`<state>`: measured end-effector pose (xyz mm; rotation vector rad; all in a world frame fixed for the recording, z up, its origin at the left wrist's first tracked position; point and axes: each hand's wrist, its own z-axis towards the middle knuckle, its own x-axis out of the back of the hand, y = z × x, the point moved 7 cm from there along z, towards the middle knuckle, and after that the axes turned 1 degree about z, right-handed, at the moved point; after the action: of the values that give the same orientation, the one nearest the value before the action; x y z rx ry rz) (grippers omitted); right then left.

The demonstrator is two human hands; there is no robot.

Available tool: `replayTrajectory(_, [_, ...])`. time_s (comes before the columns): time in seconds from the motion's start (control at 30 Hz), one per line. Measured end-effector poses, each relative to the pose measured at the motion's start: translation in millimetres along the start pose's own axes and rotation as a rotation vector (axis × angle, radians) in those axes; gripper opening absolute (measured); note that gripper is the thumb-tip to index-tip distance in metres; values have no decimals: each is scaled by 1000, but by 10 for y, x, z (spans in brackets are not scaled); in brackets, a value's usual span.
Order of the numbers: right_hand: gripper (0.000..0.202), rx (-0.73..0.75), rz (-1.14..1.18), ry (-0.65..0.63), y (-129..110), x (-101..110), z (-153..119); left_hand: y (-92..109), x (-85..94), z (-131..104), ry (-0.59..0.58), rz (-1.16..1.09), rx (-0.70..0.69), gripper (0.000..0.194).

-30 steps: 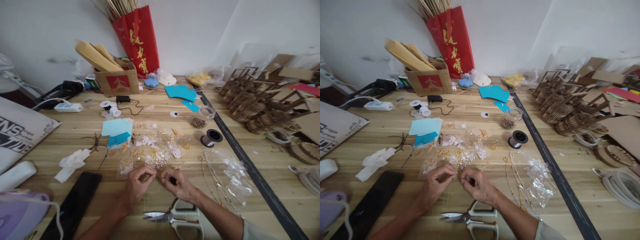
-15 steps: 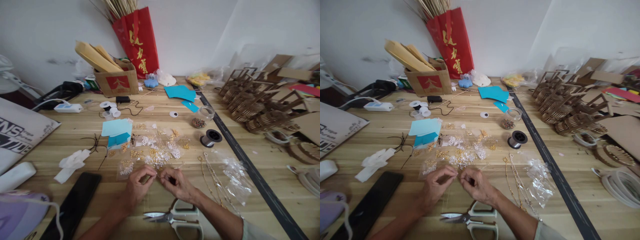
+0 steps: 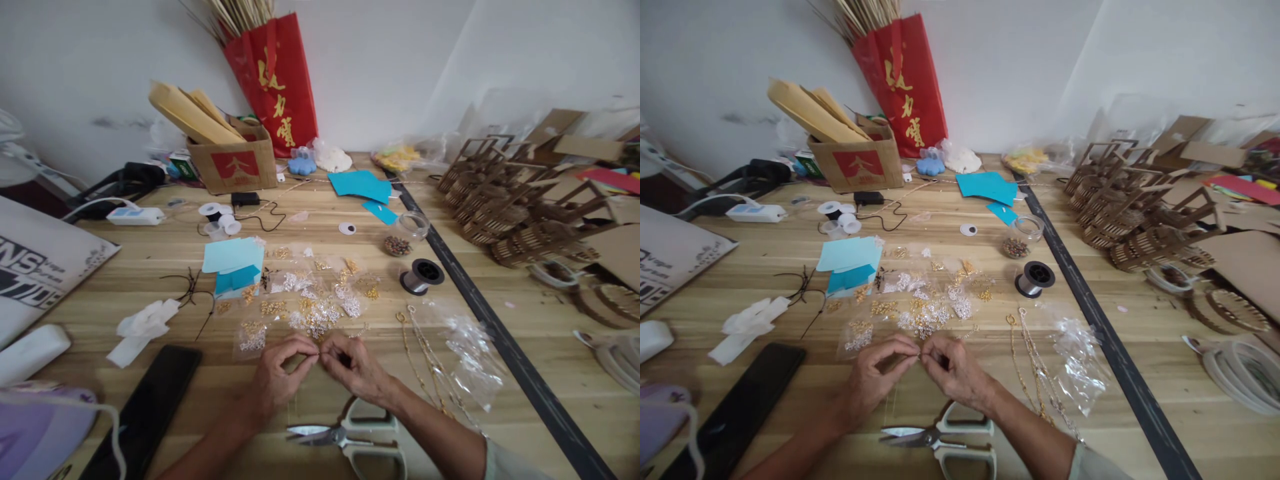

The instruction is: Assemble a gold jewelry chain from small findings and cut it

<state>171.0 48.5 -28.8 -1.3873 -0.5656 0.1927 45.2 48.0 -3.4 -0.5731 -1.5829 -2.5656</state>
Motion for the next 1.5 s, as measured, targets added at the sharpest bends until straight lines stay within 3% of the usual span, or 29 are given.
replayTrajectory(0.3, [16, -22, 21, 0, 33, -1, -9, -115, -24, -4, -37, -145, 123, 8])
replayTrajectory(0.63, [15, -9, -7, 2, 35, 4, -23, -339, -34, -73, -47, -221, 510, 5])
replayTrajectory(0.8, [14, 0, 0, -1, 11, 10, -18, -368, -53, -84, -53, -297, 604, 11])
replayTrajectory(1.5, [18, -3, 4, -2, 25, -3, -15, -308, -98, -56, -134, -243, 423, 13])
